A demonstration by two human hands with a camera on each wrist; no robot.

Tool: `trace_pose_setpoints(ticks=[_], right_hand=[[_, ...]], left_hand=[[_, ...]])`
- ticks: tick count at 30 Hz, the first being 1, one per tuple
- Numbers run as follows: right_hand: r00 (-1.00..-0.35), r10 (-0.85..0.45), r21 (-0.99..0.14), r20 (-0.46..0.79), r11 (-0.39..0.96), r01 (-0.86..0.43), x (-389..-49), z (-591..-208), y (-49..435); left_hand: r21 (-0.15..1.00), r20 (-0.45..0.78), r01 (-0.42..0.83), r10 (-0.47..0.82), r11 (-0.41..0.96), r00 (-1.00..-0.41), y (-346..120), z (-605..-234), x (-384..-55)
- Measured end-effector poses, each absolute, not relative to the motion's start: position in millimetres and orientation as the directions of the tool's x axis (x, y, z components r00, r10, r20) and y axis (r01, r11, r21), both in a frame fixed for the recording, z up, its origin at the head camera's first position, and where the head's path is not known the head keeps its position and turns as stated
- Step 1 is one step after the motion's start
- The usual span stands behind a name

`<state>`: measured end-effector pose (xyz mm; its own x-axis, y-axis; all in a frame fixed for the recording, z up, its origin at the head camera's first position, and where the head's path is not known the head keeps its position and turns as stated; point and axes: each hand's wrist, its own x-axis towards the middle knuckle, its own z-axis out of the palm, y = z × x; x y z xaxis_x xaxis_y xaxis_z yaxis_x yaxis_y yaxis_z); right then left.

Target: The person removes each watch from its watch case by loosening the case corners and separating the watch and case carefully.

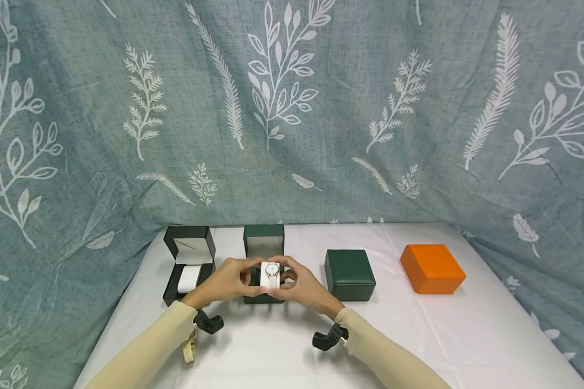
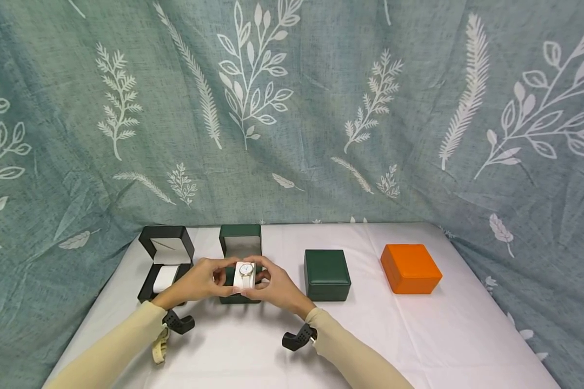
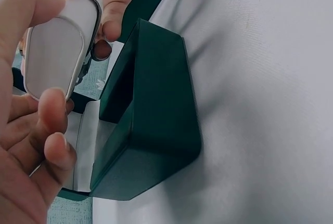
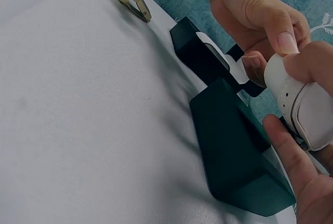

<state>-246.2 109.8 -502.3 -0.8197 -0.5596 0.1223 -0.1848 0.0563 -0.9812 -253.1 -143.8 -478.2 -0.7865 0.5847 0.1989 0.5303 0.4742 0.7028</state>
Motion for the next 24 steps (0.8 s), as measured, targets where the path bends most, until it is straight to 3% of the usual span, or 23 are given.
trace_pose_setpoints(ticks=[24], right_hand=[[-0.793, -0.594, -0.978, 0.137, 0.044, -0.202, -245.4, -502.0, 110.3]], left_hand=[[0.701, 0.205, 0.545, 0.601, 0.461, -0.772, -144.8, -477.9, -255.7]])
